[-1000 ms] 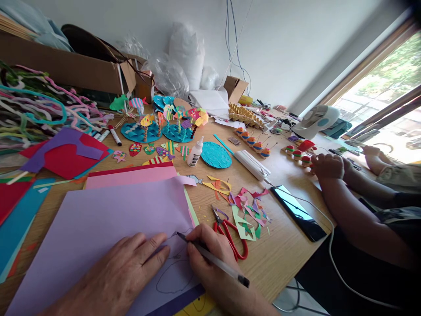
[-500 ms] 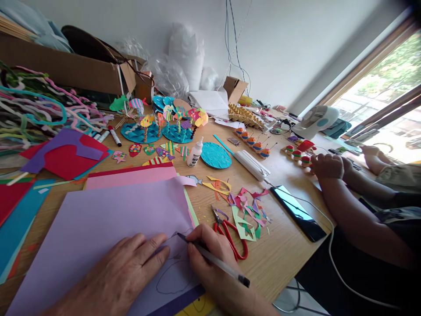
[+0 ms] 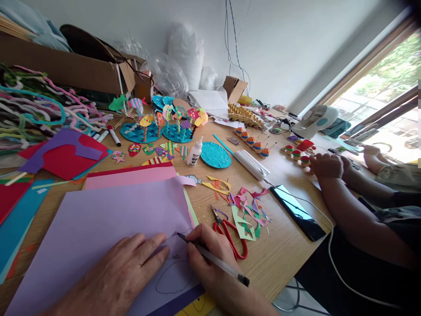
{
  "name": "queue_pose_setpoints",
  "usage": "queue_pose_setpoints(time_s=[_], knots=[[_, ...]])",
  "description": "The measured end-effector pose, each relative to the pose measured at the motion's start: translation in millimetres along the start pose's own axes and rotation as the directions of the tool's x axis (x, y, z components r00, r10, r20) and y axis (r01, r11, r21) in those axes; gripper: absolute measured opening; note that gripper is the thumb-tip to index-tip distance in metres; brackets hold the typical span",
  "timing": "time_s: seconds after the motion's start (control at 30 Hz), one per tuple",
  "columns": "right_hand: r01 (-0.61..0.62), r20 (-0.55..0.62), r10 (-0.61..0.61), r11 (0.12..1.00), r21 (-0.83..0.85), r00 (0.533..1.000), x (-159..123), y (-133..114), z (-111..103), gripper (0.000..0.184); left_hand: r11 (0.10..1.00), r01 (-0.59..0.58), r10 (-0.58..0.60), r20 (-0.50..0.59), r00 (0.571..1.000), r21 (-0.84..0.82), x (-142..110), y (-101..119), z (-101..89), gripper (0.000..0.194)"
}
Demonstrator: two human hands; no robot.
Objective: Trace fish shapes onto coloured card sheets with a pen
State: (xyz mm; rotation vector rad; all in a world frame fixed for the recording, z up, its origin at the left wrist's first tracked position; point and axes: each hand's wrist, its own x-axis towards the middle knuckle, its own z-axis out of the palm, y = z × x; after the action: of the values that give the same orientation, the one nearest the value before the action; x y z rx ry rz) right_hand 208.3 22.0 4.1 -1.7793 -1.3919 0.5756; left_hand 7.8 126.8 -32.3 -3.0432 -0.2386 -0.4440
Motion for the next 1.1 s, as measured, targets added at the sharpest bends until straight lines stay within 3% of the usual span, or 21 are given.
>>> queue_pose_setpoints(time_s=[0.33,0.47,0.57,0.77,0.97,1.1], knots=[[0.018,-0.008,-0.018,1.000,-0.003,1.000,1,-1,-1,0.010,1.000,0.026,-0.026,0.037,0.999,-0.012,0,3,-1.3,0.065],[0.016,-0.034,-0.015,0.999,0.044,0.999,-1,1,-1,0.011,0.994,0.089,-0.086,0.062,0.994,-0.055,4,5,-4.6,0.065],[0.011,-0.037,-0.008,0.996,0.090,0.999,-2,0,-2,0.009,0.995,0.051,-0.047,0.051,0.998,-0.080,4,2,-5.8,0.060],[-0.042,0.031,0.038,0.987,0.154,0.999,-4,-2,-5,0.009,0.976,0.074,-0.076,-0.002,0.997,-0.204,-3,-11,-11.6,0.063],[-0.088,0.193,0.049,0.976,0.200,0.980,-7,-10,-5,0.012,0.988,0.021,-0.020,0.013,1.000,-0.152,-4,-8,-26.7,0.058],[-0.015,0.162,-0.005,0.993,0.118,0.987,-5,-14,0,0.011,0.996,0.027,-0.029,-0.020,0.999,-0.089,-12,-1,-21.2,0.060]])
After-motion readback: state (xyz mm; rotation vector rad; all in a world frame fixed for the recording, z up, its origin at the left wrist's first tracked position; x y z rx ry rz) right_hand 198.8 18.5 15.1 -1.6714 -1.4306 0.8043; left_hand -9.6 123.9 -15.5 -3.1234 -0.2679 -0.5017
